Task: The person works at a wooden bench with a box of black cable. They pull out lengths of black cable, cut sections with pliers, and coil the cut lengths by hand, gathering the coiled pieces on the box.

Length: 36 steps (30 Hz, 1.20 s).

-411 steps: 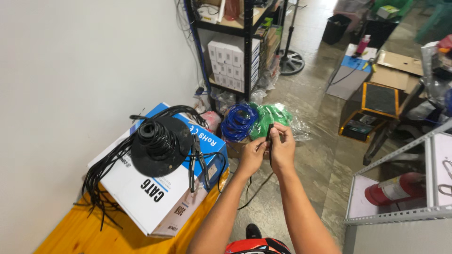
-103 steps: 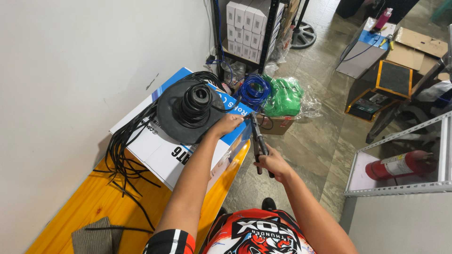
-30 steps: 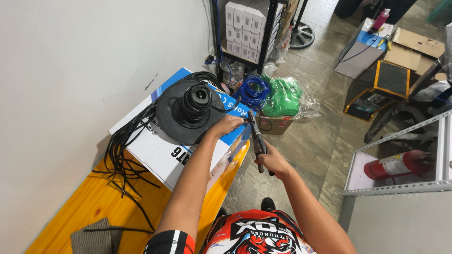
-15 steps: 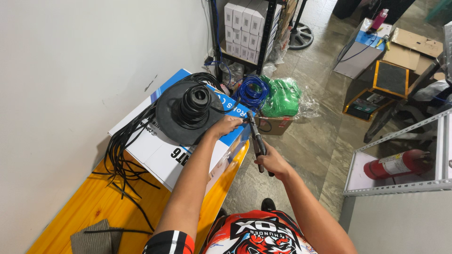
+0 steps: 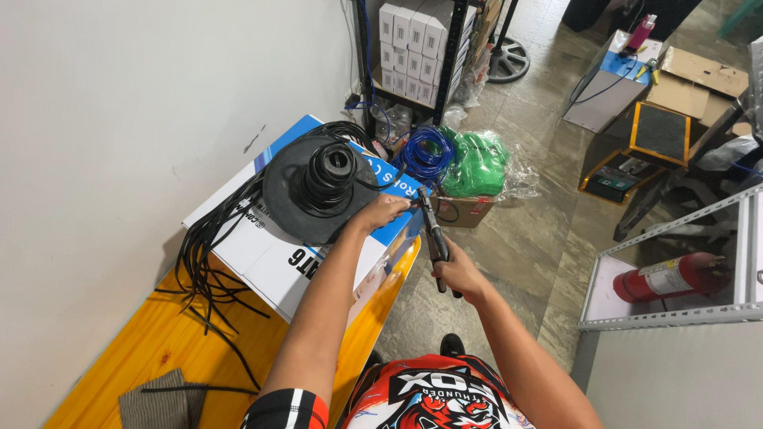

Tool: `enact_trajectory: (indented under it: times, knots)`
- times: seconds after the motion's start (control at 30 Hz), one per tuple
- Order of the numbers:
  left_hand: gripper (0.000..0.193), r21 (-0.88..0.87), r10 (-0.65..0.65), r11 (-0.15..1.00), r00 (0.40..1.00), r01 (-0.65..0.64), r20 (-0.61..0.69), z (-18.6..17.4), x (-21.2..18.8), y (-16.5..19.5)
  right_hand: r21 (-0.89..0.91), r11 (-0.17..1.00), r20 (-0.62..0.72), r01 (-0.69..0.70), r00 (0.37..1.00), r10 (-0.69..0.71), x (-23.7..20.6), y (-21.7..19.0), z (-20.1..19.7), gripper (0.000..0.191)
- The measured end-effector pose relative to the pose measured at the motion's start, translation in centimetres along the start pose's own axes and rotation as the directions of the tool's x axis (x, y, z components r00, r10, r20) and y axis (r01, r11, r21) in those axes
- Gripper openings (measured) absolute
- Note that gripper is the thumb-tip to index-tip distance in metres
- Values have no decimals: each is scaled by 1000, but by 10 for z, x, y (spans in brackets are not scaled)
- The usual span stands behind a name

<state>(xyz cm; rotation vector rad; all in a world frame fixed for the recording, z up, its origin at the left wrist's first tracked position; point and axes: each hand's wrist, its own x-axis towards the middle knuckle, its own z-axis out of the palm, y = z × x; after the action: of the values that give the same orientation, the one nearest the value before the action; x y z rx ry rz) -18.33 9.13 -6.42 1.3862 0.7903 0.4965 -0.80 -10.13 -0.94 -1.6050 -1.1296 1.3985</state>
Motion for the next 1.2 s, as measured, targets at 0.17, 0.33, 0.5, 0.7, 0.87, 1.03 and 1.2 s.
enact_trajectory:
  times: [0.17, 0.33, 0.5, 0.7, 0.87, 1.03, 1.2]
  knots:
    - [34, 34, 5, 999, 1000, -4, -8, 0, 1, 0, -197, 979, -69, 42, 996, -57, 6, 7, 1, 22]
    - [34, 23, -4, 1000, 1000, 5, -19, 1, 1, 1, -279, 960, -107, -19, 994, -12, 6, 6, 3, 18]
    - [34, 1, -9, 1000, 1000, 9, -4, 0, 0, 1, -220, 973, -124, -67, 991, 40, 3, 1, 6, 19]
    - [33, -10, 1, 1000, 1000, -1, -13, 1, -1, 0, -18, 993, -79, -113, 991, 112, 8, 5, 7, 19]
    - [32, -31, -31, 999, 1000, 31, -6, 1, -3, 2, 36, 998, -105, -59, 993, 63, 8, 8, 12, 23]
    - [33, -24, -37, 999, 999, 37, -21, 1, -3, 2, 10, 993, -181, -114, 977, 114, 5, -2, 20, 24]
    - [32, -32, -9, 999, 1000, 8, -14, 0, -1, -1, -48, 991, -210, -125, 971, 112, 0, -13, 22, 23]
